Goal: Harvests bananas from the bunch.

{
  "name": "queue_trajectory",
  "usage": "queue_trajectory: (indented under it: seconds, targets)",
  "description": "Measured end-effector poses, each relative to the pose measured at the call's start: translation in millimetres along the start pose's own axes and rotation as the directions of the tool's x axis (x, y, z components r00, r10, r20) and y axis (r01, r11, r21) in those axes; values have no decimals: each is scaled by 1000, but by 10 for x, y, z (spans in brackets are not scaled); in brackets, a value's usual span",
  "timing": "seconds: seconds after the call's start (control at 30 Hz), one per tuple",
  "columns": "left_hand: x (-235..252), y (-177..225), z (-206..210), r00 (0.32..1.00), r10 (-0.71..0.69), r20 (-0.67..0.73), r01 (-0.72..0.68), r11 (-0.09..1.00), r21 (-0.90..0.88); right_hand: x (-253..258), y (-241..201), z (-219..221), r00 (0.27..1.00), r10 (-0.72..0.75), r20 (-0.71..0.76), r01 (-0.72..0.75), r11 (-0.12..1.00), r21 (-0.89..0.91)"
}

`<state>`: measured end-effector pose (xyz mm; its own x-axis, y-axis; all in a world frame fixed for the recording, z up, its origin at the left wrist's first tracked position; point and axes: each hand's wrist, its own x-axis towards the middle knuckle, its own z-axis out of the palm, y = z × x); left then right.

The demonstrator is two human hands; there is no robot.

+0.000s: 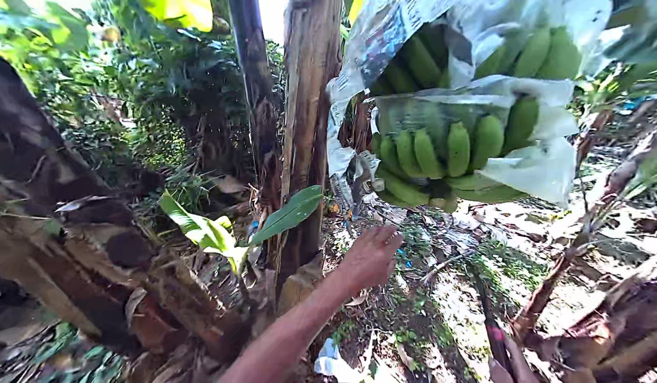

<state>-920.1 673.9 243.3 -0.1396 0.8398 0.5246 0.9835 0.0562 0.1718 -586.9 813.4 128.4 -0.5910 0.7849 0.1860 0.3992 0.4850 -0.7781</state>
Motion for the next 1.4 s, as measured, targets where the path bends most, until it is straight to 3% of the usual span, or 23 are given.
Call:
queue_trajectory:
  seconds: [0.1,0.23,0.33,0.57,0.77,0.87,1.03,1.17,1.3,1.4]
  targets:
    - [835,-32,34,983,157,-92,-131,962,241,335,-142,-252,986,-164,-27,154,963,-220]
    - [1655,-43,374,997,61,-47,-33,891,453,995,-304,-500,962,-273,-7,242,863,-443]
    - [1971,95,647,999,-37,6,30,896,444,1569,-306,-546,936,-348,-57,248,766,-593]
    - [2393,322,938,990,-138,8,122,902,414,2352,-464,-687,951,-308,-43,178,653,-736]
    - [2327,376,964,979,-194,-59,199,869,453,2455,-721,-782,969,-244,28,168,575,-801]
    - [2146,306,840,978,-203,-43,203,894,399,2362,-910,-763,954,-296,41,196,516,-834]
    - [1766,-42,562,999,-43,-30,50,966,253,2148,-1280,-713,959,-266,98,202,398,-895]
    - [1510,-149,368,996,31,-80,-8,963,268,1875,-1588,-660,939,-317,137,240,315,-918]
    - [1292,-170,195,991,63,-119,-24,954,299,1677,-1771,-516,960,-245,134,201,272,-941]
    - [1184,-146,73,994,59,-97,-26,949,316,1454,-2168,-389,985,-118,123,146,215,-966]
